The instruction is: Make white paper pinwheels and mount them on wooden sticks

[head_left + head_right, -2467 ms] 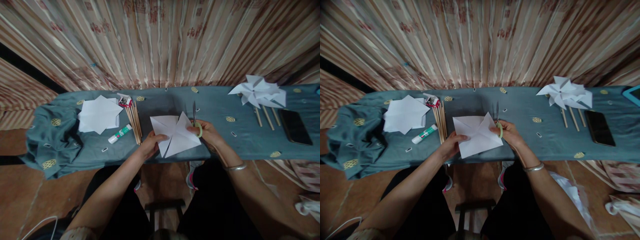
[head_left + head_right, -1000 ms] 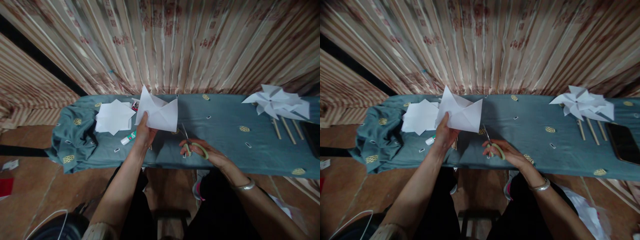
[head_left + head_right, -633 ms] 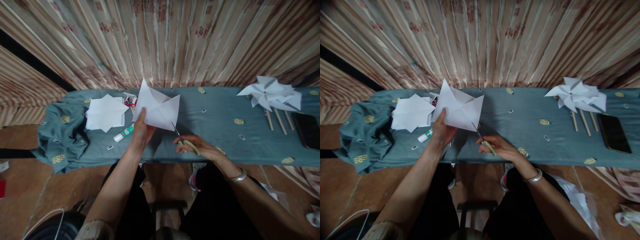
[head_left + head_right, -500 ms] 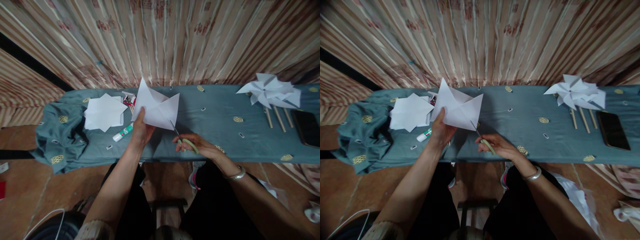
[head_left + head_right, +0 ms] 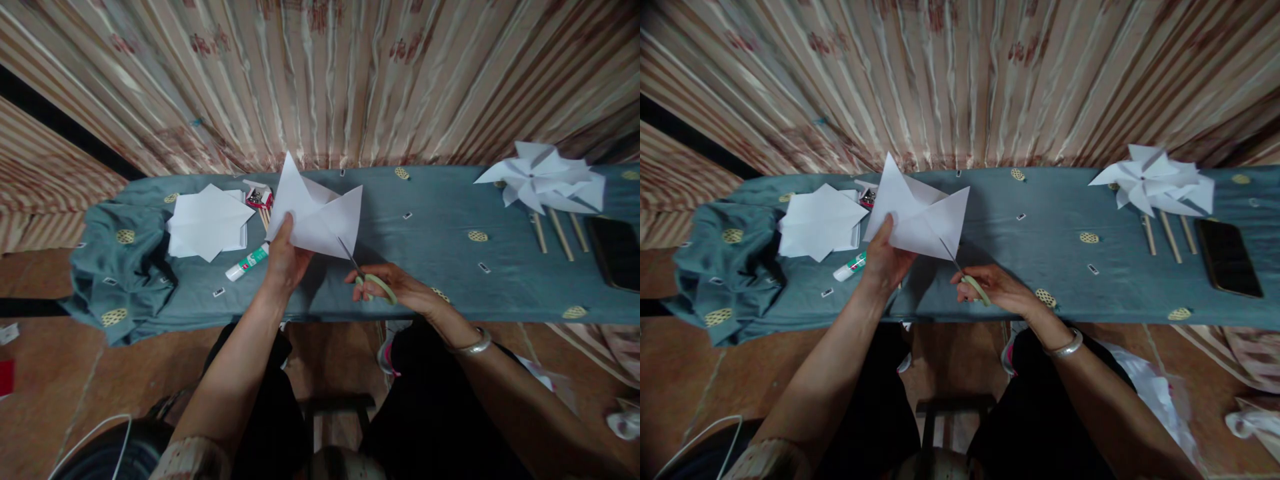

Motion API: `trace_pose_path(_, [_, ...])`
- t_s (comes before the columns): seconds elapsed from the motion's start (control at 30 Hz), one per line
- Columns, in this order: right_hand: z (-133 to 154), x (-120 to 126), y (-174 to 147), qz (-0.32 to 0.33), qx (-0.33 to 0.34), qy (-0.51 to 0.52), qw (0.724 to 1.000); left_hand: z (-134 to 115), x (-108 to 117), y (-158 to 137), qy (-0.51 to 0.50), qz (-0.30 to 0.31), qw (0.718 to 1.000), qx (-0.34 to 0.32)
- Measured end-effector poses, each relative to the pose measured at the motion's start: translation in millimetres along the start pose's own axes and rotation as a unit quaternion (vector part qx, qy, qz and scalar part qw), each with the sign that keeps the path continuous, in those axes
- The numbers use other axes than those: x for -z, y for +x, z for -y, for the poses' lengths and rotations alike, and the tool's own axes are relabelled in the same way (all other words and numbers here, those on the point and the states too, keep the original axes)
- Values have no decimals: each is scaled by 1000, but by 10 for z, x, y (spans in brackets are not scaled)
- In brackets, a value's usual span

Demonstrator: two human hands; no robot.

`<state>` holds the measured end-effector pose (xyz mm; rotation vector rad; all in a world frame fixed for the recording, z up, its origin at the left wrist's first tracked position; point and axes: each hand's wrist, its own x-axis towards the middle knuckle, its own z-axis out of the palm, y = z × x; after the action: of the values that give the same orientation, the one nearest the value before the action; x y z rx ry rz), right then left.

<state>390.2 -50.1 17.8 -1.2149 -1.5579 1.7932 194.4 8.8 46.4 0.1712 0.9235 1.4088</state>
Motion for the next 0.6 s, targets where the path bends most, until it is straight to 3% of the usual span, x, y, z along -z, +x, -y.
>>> trace_pose_path(0.6, [29,-20,12,-10,-39,81,996,-26,-2,11,-17,2,1000,-15])
